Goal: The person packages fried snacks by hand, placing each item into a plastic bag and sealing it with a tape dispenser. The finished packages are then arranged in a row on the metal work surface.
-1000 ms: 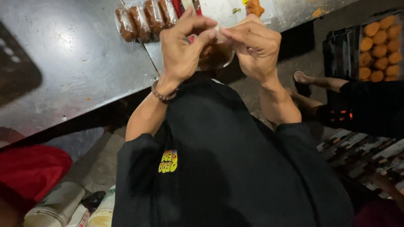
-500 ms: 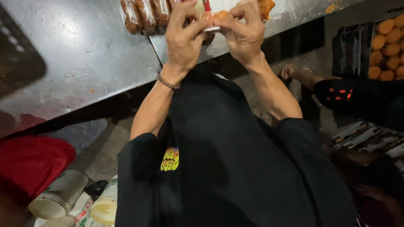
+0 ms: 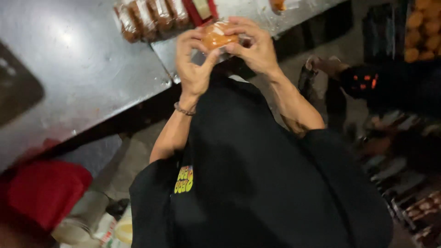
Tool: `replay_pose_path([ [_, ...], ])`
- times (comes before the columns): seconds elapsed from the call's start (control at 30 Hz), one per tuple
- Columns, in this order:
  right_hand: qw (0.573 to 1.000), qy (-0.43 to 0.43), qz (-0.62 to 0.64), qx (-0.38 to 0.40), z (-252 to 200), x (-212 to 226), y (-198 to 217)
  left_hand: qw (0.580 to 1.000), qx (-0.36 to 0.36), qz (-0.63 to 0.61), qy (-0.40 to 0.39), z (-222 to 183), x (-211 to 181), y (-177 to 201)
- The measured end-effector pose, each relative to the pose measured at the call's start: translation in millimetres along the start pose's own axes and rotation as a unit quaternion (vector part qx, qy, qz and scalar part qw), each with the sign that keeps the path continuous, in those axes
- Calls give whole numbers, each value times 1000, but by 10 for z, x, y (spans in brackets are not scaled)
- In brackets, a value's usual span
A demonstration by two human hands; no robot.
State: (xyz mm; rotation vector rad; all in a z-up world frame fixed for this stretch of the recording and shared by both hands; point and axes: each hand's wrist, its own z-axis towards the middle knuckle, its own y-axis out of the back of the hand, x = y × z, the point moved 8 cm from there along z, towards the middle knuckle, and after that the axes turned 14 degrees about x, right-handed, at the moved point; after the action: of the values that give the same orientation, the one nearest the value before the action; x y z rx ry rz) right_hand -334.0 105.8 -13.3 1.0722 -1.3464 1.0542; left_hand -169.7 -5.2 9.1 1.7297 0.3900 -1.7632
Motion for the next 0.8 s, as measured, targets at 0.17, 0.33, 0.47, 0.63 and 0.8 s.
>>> replay_pose_path([
  [0.17,997,54,51,16,-72,221,-163,994,73,-75,-14,-4,-164,60],
  [0.33,988,-38,146,30,-82,345,-387,962,144,-228,45,-176,33,75],
  [0.47,973,-187,115,-77,-132,-89,-195,939,181,-267,115,-236,384,242],
  [0.63,968,-27,-211,-131,218,-316,157,948,273,-73,146,-141,533,338],
  [0.8,972,-124,-170,-102,590,-652,40,918,342,38,195,44,731,198],
])
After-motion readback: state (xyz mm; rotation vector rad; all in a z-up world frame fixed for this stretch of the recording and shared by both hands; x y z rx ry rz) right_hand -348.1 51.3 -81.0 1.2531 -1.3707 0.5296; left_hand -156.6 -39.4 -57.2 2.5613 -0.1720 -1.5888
